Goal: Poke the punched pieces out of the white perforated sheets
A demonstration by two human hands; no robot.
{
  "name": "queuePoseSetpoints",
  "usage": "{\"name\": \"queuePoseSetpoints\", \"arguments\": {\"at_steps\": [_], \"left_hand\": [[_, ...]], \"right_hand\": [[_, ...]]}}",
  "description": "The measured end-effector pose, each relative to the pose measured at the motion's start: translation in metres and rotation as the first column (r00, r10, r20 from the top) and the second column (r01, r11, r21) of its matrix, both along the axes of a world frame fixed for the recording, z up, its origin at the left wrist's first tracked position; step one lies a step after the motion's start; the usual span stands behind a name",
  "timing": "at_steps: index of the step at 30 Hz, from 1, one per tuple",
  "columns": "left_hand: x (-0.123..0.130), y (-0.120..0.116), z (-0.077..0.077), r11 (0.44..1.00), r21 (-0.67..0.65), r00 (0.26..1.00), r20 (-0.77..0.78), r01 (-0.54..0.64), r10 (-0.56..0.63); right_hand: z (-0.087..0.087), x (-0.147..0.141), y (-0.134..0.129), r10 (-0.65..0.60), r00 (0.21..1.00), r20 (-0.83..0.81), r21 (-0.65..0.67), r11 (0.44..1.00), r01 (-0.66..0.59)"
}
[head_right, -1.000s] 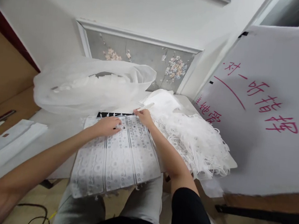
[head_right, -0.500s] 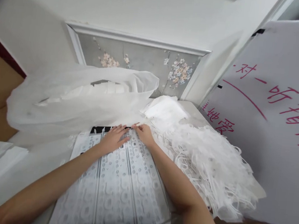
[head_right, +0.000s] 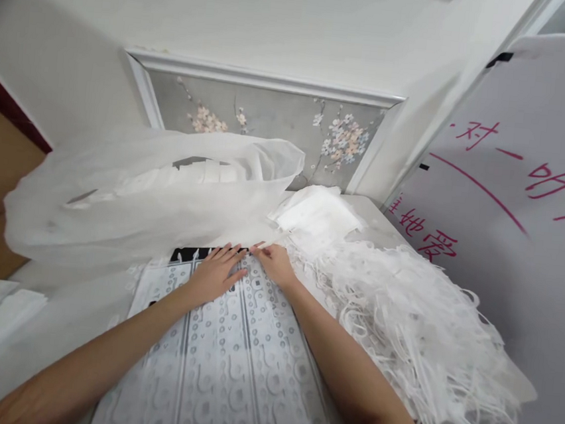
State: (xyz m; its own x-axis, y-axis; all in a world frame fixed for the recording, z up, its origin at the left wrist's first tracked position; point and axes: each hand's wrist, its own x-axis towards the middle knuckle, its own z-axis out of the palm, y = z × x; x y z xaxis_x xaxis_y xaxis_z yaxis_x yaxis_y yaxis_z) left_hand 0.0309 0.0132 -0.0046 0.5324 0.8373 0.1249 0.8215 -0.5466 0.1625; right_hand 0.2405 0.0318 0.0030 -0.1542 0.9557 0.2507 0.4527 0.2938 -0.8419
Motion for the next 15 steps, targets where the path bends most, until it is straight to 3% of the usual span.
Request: {"name": "queuePoseSetpoints", "arguments": {"at_steps": [15], "left_hand": [[-0.0008, 0.0007, -0.0012, 1.0, -0.01, 0.999, 0.048, 0.008, -0.007]], "right_hand": [[0.0074, 0.0002, -0.0045, 0.104, 0.993, 0.056, 0.035, 0.994, -0.106]]}}
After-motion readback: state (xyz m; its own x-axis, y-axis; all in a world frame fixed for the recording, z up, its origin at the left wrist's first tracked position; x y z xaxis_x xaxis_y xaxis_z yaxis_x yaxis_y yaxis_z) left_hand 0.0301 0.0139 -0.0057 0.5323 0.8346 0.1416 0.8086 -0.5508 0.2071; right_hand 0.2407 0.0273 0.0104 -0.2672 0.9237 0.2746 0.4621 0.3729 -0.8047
